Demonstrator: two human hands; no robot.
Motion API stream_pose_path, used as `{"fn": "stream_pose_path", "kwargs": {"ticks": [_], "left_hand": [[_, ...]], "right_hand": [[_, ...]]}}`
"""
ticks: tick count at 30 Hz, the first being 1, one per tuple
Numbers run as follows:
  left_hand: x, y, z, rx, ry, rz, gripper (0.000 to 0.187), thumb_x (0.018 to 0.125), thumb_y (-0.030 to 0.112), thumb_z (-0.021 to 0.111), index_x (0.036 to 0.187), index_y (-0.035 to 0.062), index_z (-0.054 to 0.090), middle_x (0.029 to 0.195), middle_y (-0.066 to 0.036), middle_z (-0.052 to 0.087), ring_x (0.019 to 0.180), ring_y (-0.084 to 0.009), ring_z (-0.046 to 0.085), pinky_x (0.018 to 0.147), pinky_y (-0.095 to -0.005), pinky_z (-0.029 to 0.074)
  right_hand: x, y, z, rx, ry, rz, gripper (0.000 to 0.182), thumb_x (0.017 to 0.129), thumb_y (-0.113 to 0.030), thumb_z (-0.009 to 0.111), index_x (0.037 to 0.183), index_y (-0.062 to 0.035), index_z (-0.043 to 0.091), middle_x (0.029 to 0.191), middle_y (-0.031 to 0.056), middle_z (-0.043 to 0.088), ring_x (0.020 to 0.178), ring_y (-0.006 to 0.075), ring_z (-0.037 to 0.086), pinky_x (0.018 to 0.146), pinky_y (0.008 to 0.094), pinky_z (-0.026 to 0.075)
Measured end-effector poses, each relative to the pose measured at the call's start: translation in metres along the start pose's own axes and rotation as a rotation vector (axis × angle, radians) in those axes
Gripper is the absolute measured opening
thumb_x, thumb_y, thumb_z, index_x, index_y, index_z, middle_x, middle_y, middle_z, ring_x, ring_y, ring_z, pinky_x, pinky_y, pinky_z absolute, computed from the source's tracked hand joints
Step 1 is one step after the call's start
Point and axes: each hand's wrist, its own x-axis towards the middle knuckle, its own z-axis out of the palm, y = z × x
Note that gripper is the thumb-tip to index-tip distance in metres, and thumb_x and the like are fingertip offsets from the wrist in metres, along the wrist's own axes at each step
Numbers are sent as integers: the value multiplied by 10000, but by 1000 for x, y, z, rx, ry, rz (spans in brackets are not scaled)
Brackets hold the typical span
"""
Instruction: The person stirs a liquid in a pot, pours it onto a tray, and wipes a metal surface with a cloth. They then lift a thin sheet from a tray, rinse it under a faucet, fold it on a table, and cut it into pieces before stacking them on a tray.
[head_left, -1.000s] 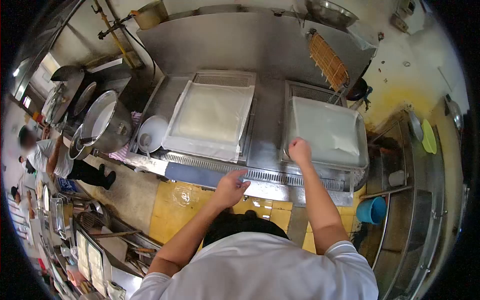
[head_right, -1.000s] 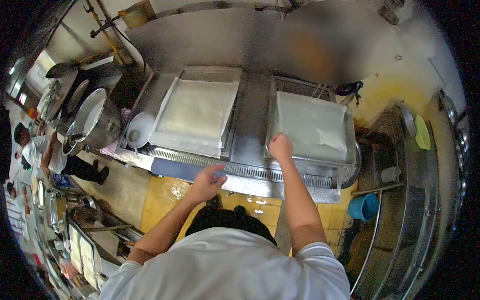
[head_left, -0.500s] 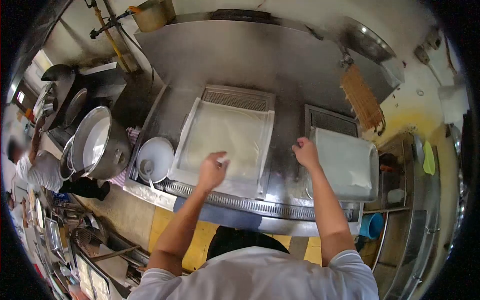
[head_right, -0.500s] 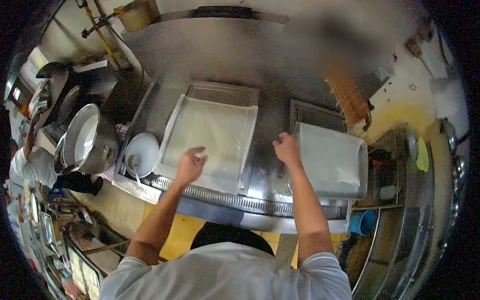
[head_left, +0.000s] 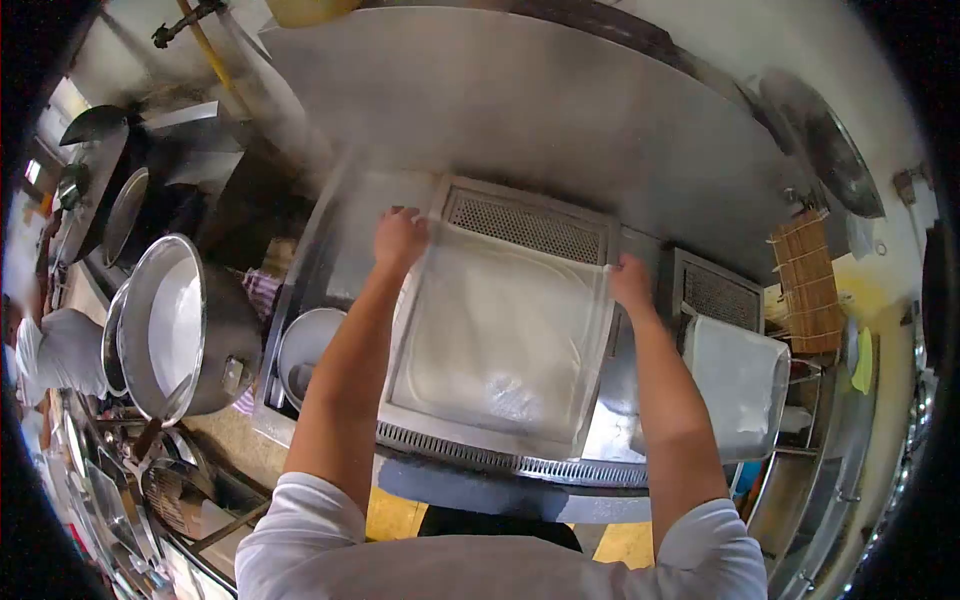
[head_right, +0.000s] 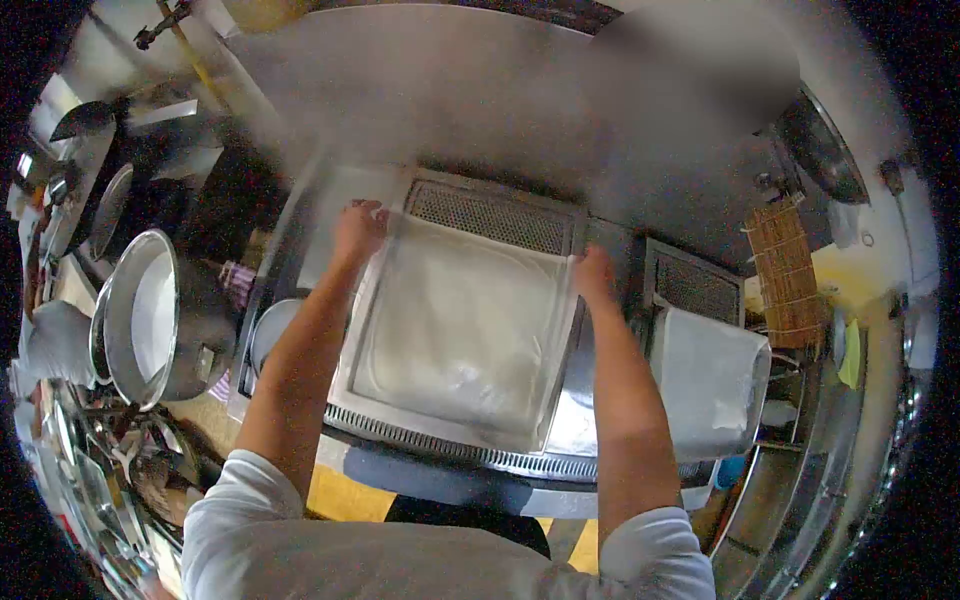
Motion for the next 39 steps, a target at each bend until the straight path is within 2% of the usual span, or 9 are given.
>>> {"fn": "stream_pose_path", "kwargs": {"ticks": [3, 6, 9, 16, 21, 26, 32, 35, 39], "left_hand": [[10, 17, 0, -74, -46, 32, 226, 898, 243, 662, 1029, 97, 775, 1194, -162, 686, 1167, -352, 599, 1006, -449, 482], [23, 10, 22, 33, -56, 102, 167, 874, 202, 671, 942, 81, 764, 1183, -166, 673, 1107, -358, 606, 962, -458, 490], [16, 1, 28, -119, 37, 113, 67, 836, 116, 686, 851, 74, 735, 1140, -165, 666, 1088, -362, 599, 943, -471, 482], [-48, 18, -81, -265, 354, 154, 123, 765, -51, 646, 846, 41, 646, 1129, -174, 630, 1091, -389, 567, 929, -485, 466], [-158, 19, -189, -232, 540, 241, 217, 749, -101, 595, 917, 37, 590, 1135, -176, 609, 1084, -395, 556, 924, -481, 464], [-303, 31, -302, -176, 764, 11, 121, 835, -19, 656, 928, 41, 606, 1132, -172, 627, 1091, -370, 570, 976, -468, 447], [-485, 37, -406, -96, 942, -220, 45, 883, -11, 611, 917, 5, 586, 1077, -188, 629, 1078, -357, 594, 975, -441, 458], [-573, 19, -440, -178, 1090, -294, 46, 923, -27, 609, 935, 6, 580, 963, -94, 630, 948, -215, 603, 899, -320, 475], [-691, 45, -502, -322, 1270, -442, 89, 945, -70, 575, 975, 11, 596, 902, 10, 578, 882, -99, 541, 823, -243, 456]], "right_hand": [[-8, -24, -27, -2, -56, 65, 135, 823, -133, 677, 891, -24, 720, 920, 245, 711, 894, 435, 688, 782, 503, 552], [-12, -23, -29, 41, 48, 4, 130, 824, -138, 680, 848, -13, 703, 935, 237, 715, 900, 436, 689, 766, 517, 544], [-24, -28, -42, 46, 97, -3, 105, 846, -115, 661, 874, -20, 695, 915, 224, 713, 894, 420, 691, 769, 511, 532], [-89, -40, -138, 235, 210, -168, 49, 893, -76, 639, 927, -42, 646, 924, 178, 655, 907, 392, 637, 796, 478, 496], [-163, -57, -228, 351, 324, -458, 66, 895, -63, 620, 941, -15, 613, 989, 169, 612, 956, 373, 590, 844, 435, 471], [-247, -100, -319, 486, 359, -733, 87, 912, -33, 639, 936, 7, 566, 1018, 142, 571, 983, 316, 574, 913, 368, 461], [-327, -158, -376, 663, 269, -1035, 63, 918, 12, 615, 950, 21, 561, 1015, 145, 576, 1013, 329, 569, 943, 410, 455], [-371, -196, -391, 765, 169, -1181, 66, 922, 17, 619, 949, 27, 560, 1005, 134, 578, 1002, 306, 573, 931, 397, 461], [-445, -254, -411, 919, -85, -1263, 58, 940, 8, 625, 953, 34, 575, 941, 103, 595, 930, 221, 578, 889, 357, 473]]}}
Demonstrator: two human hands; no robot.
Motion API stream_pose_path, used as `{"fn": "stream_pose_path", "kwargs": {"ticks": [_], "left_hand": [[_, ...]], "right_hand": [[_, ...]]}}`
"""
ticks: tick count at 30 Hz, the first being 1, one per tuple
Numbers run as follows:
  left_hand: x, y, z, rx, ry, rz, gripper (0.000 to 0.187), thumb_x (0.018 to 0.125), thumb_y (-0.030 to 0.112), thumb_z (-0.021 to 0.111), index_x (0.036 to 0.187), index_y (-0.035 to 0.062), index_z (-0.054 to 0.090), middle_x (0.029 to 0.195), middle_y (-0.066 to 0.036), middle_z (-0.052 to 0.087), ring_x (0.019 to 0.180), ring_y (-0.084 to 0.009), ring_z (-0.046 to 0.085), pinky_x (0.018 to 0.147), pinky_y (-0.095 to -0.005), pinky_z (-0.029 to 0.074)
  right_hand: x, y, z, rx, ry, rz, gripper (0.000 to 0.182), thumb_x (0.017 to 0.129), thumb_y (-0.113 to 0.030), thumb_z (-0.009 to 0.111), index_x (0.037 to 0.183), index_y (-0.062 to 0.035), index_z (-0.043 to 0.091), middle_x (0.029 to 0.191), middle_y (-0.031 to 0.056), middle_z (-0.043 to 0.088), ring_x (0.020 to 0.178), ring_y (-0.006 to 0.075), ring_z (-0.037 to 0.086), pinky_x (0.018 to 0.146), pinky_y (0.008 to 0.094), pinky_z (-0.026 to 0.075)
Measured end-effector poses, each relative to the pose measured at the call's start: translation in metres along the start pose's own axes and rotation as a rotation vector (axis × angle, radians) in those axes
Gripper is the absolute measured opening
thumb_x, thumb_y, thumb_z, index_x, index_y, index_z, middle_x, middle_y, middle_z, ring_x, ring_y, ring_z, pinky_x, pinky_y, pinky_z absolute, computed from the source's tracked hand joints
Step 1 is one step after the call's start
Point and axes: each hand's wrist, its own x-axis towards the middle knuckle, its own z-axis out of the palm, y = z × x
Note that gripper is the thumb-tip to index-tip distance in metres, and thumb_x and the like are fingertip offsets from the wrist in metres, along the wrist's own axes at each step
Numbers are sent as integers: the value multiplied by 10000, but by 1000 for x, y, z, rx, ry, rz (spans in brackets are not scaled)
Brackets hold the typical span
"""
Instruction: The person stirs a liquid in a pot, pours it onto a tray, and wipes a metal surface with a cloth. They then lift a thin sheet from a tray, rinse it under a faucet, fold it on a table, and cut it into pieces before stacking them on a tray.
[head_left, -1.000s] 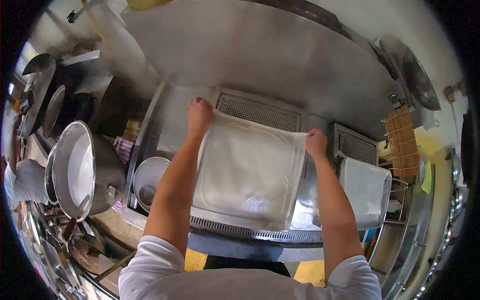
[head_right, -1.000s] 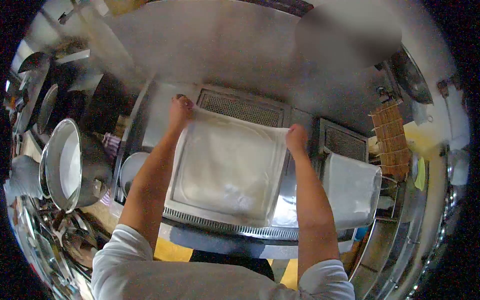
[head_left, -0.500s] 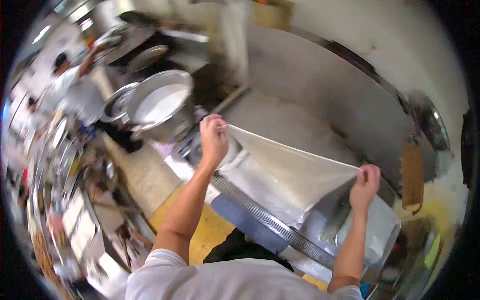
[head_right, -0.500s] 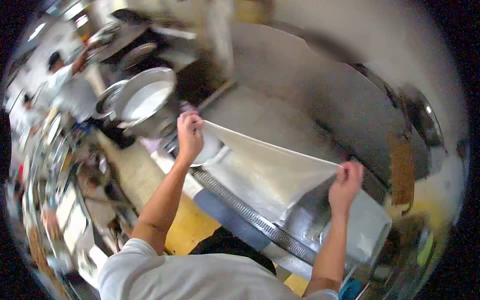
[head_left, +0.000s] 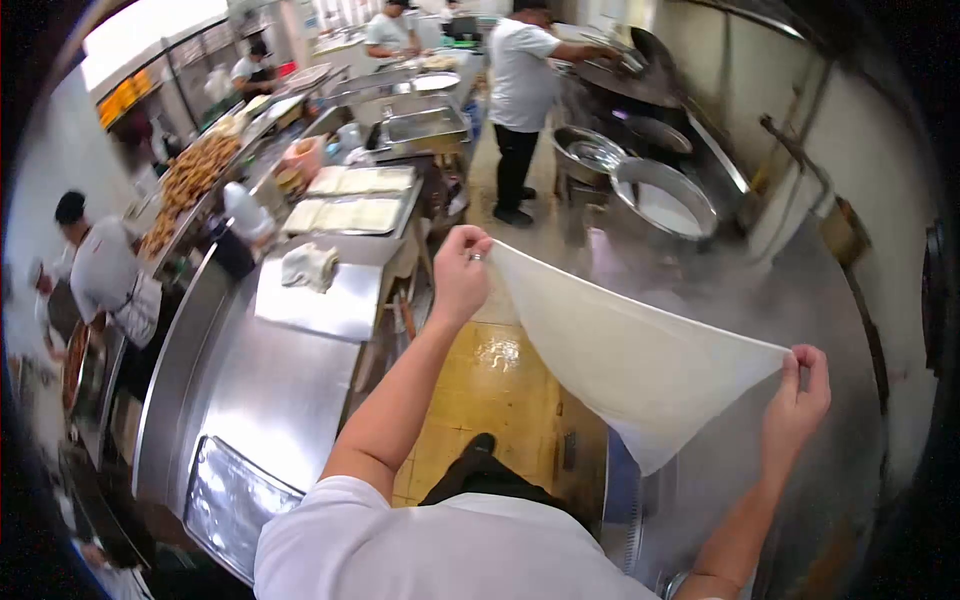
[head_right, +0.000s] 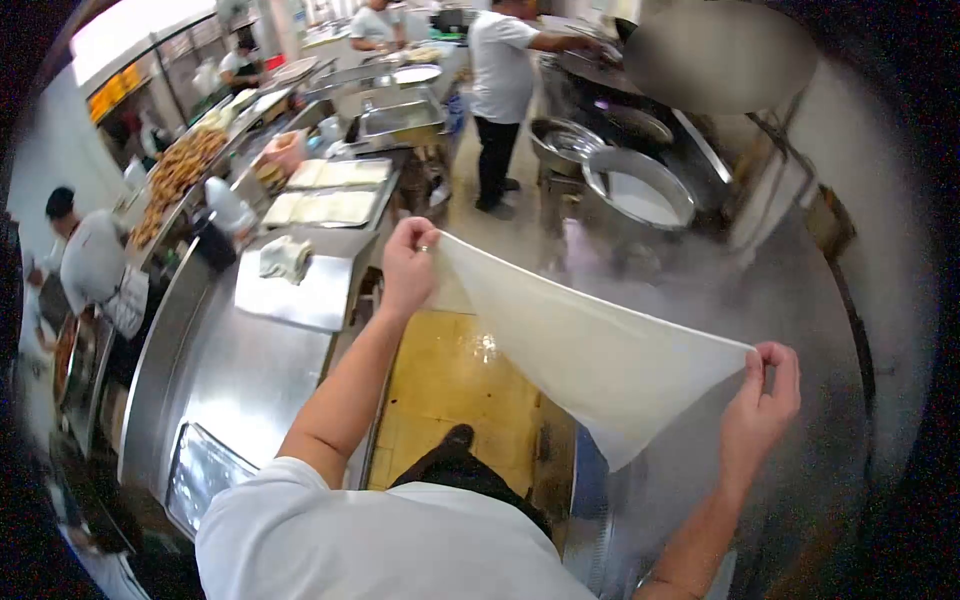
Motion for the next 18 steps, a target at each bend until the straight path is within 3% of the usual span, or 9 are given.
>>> {"fn": "stream_pose_path", "kwargs": {"ticks": [2, 10, 18], "left_hand": [[7, -5, -66, 60, 181, 3, 74, 915, -57, 587, 955, -3, 618, 848, -43, 620, 833, -135, 560, 796, -280, 477], [-12, 39, -340, 350, 597, 143, 52, 956, -26, 611, 990, 3, 638, 898, -18, 645, 850, -108, 572, 800, -255, 478], [-60, 91, -594, 650, 901, 263, 125, 941, -65, 603, 1024, 10, 547, 913, -28, 616, 842, -113, 586, 780, -256, 479]], "right_hand": [[16, -37, 35, 123, -61, -39, 54, 949, -4, 631, 956, 31, 591, 909, 83, 607, 897, 181, 573, 863, 331, 475], [57, -223, 215, 535, -352, -310, 92, 952, -80, 675, 976, 8, 661, 863, 24, 640, 824, 123, 573, 779, 284, 480], [6, -472, 435, 776, -706, -576, 123, 905, -90, 693, 963, 19, 696, 797, 31, 657, 757, 113, 584, 734, 282, 485]]}}
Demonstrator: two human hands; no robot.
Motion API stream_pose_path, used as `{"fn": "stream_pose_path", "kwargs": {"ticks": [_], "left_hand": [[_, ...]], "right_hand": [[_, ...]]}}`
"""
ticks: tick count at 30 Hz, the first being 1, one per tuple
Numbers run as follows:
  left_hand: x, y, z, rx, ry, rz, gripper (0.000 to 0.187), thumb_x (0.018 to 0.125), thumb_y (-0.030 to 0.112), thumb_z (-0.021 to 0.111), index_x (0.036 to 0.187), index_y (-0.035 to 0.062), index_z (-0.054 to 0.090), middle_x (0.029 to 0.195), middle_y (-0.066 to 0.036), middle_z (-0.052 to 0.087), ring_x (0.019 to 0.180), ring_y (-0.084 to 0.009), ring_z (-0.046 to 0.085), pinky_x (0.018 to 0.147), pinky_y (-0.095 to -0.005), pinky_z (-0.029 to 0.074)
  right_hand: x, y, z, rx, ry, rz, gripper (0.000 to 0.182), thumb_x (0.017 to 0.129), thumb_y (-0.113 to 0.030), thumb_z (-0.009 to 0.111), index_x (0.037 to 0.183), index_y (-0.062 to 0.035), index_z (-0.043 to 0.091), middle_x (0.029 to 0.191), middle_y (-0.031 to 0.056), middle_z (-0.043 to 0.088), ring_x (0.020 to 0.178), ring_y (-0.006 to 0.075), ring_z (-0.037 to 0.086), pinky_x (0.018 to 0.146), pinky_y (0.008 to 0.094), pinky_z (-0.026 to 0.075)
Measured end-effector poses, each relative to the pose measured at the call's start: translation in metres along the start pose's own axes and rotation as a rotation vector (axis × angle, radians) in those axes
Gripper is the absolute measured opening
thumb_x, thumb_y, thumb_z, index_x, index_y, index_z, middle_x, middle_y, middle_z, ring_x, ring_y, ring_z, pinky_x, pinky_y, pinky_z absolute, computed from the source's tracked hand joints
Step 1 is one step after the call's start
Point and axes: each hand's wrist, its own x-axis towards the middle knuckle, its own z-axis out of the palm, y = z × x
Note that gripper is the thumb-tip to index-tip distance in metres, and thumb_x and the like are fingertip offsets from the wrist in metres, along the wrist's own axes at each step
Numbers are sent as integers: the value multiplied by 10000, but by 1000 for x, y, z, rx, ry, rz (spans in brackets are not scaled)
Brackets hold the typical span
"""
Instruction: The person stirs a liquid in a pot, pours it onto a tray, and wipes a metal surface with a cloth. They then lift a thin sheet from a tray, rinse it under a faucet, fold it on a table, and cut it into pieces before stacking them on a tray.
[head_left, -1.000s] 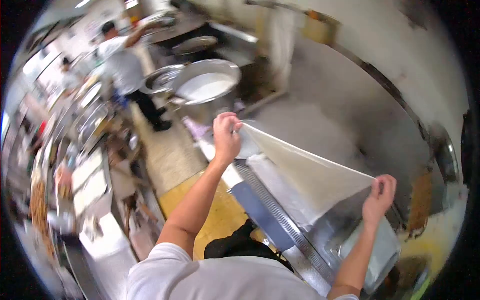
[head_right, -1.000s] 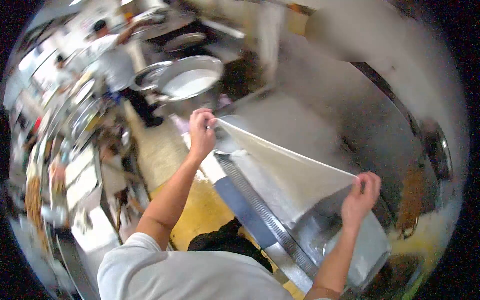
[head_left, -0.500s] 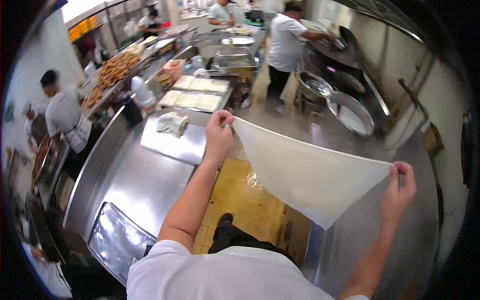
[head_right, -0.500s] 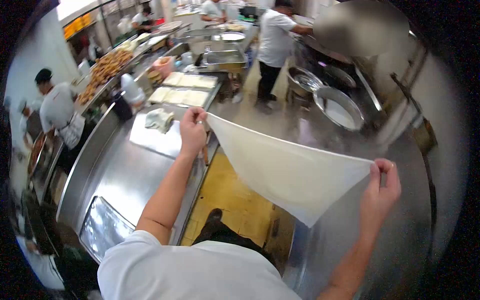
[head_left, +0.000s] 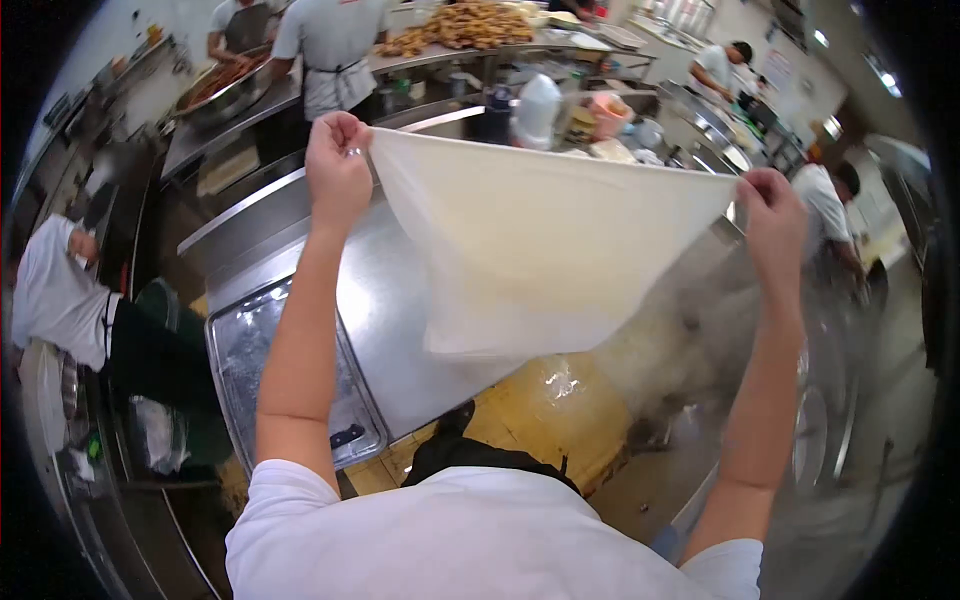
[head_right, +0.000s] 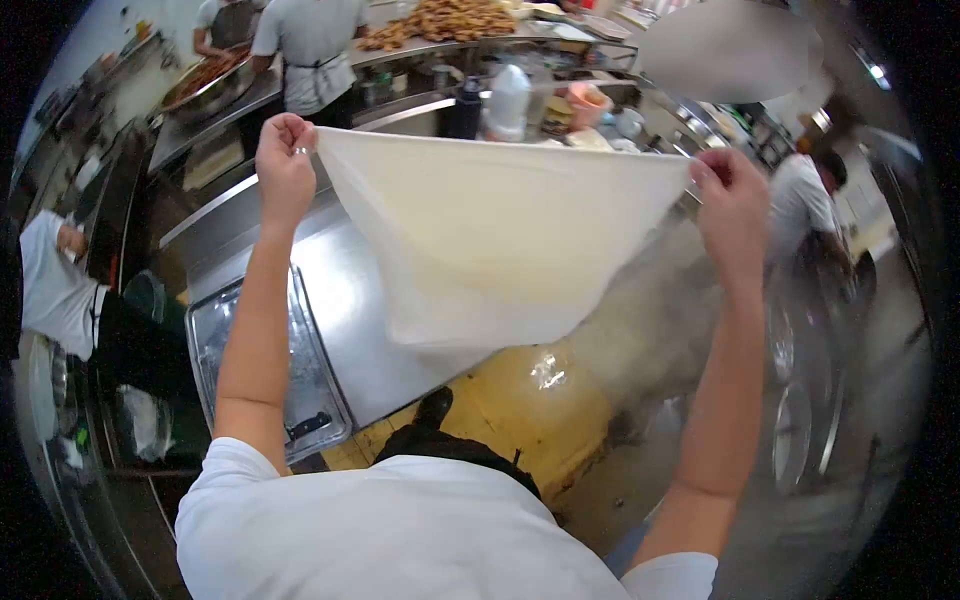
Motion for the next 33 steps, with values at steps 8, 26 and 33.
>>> {"fn": "stream_pose_path", "kwargs": {"ticks": [8, 26, 33], "left_hand": [[75, -79, -114, 366, 187, -61, 174, 935, -26, 657, 1010, 17, 506, 872, -70, 628, 777, -137, 595, 730, -292, 499], [-155, 0, -142, 672, 49, -205, 182, 874, -83, 602, 925, 48, 487, 868, -54, 531, 831, -157, 538, 802, -309, 470], [-373, 41, -125, 861, -127, -877, 148, 874, 47, 701, 979, 33, 598, 862, -125, 655, 816, -269, 655, 760, -397, 526]], "right_hand": [[128, -1, 279, 93, -201, -131, 156, 811, -153, 773, 897, -25, 753, 781, 90, 717, 703, 211, 646, 676, 363, 504], [-46, 94, 293, 294, -510, 42, 66, 833, -42, 688, 875, 7, 702, 796, 147, 687, 763, 256, 655, 708, 384, 503], [-262, 187, 234, -186, -881, -104, 61, 842, -90, 659, 883, -61, 694, 997, 161, 646, 993, 384, 590, 873, 492, 461]]}}
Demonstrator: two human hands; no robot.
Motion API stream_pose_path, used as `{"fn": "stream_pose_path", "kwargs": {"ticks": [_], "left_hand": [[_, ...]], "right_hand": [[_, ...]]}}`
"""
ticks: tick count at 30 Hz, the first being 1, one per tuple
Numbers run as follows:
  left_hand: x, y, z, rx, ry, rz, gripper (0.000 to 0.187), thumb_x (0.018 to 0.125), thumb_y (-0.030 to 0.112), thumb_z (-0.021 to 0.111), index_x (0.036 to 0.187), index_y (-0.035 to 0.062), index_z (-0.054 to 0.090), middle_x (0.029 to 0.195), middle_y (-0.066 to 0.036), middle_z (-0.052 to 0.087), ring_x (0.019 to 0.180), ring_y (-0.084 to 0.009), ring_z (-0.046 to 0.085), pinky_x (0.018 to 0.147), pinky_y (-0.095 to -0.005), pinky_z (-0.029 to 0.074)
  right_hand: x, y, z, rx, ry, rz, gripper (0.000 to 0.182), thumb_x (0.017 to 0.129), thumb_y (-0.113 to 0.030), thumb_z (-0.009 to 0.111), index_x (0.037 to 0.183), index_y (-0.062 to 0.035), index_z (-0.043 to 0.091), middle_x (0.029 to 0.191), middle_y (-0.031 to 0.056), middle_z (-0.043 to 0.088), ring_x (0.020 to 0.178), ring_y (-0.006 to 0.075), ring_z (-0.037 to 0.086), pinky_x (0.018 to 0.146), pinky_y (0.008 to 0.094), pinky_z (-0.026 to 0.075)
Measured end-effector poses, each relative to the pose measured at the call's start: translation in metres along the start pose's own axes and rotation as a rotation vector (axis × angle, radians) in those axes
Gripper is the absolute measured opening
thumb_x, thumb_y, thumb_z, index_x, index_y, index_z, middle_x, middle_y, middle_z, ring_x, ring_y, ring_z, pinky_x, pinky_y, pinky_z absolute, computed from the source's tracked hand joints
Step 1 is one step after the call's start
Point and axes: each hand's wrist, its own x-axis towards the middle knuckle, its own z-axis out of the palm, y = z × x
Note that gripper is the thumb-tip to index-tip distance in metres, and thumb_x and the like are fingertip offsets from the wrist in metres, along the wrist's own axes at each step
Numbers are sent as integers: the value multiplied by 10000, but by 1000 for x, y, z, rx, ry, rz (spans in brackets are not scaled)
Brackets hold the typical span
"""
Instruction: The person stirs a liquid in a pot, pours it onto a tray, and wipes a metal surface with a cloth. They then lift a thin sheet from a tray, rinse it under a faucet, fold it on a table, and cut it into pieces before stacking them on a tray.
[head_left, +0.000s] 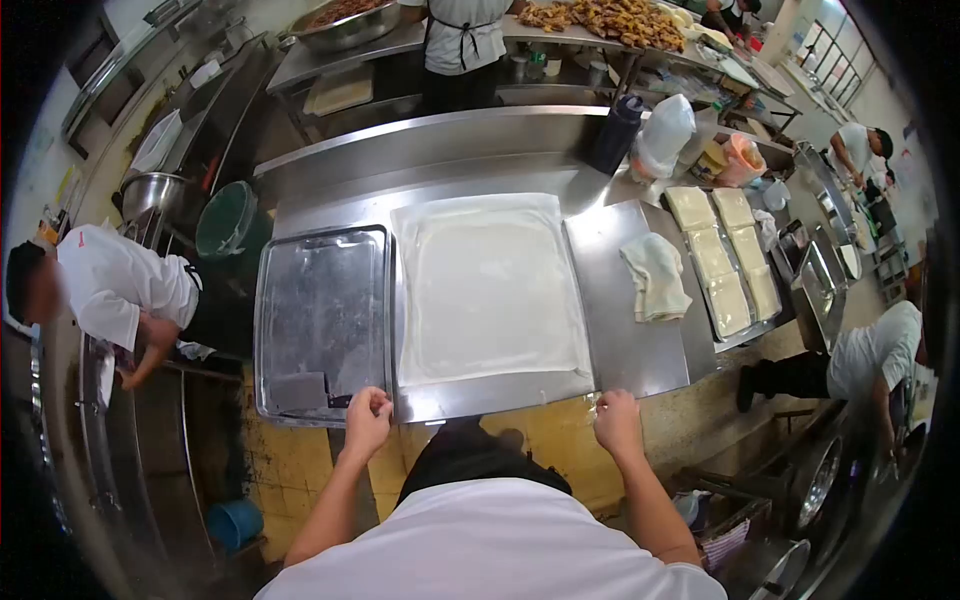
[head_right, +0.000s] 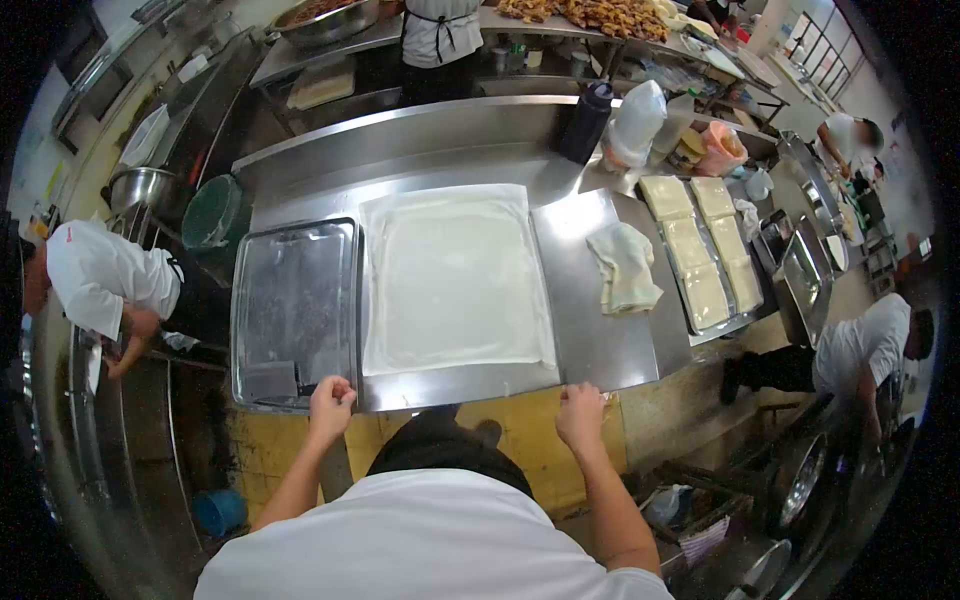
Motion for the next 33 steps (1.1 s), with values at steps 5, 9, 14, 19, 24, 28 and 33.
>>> {"fn": "stream_pose_path", "kwargs": {"ticks": [5, 9, 14, 19, 24, 28, 33], "left_hand": [[65, 28, 0, 193, 2, -114, 283, 901, 228, 719, 1071, 16, 639, 983, -205, 705, 899, -392, 684, 795, -467, 539], [134, 15, 31, 373, -43, -93, 324, 936, 267, 654, 1088, -12, 594, 1050, -241, 696, 994, -465, 663, 876, -554, 518], [164, 9, 28, 374, -63, -85, 303, 937, 244, 642, 1089, -10, 576, 1055, -254, 682, 1005, -483, 652, 881, -562, 516], [181, -2, 25, 249, -158, -189, 315, 920, 240, 682, 1115, 14, 583, 1155, -245, 653, 1026, -450, 654, 871, -550, 509], [193, 28, 11, 246, -63, -110, 406, 902, 298, 727, 1185, 31, 612, 1160, -196, 638, 1055, -408, 639, 905, -505, 514], [249, 60, 47, 185, -129, 293, 461, 934, 284, 688, 1280, 0, 577, 1293, -197, 605, 1199, -411, 574, 1017, -483, 471], [327, 81, 125, 405, -292, 473, 667, 1006, 398, 552, 1514, -7, 401, 1616, -199, 351, 1502, -382, 309, 1236, -540, 219]], "right_hand": [[10, -37, -13, 182, 66, -32, 63, 857, -98, 680, 912, -70, 664, 985, 135, 613, 1015, 364, 564, 901, 494, 429], [40, -63, -14, 185, 116, -94, 91, 837, -75, 710, 905, -62, 650, 975, 131, 614, 1011, 361, 573, 901, 481, 429], [75, -91, -1, 197, 47, -58, 107, 830, -75, 717, 913, -55, 653, 978, 138, 624, 999, 365, 587, 912, 475, 429], [120, -129, 12, 228, -28, -180, 136, 827, -74, 725, 942, -35, 662, 979, 161, 634, 987, 382, 598, 905, 478, 455], [201, -161, 17, 245, -36, -215, 222, 849, -85, 719, 1051, -4, 677, 1057, 201, 654, 1033, 410, 601, 917, 479, 489], [293, -166, 47, 198, -48, -200, 374, 940, -175, 659, 1242, 44, 625, 1266, 255, 634, 1202, 439, 573, 1030, 466, 476], [394, -154, 99, -94, -174, -210, 611, 1049, -408, 473, 1438, 62, 464, 1524, 287, 439, 1400, 445, 434, 1165, 532, 345]]}}
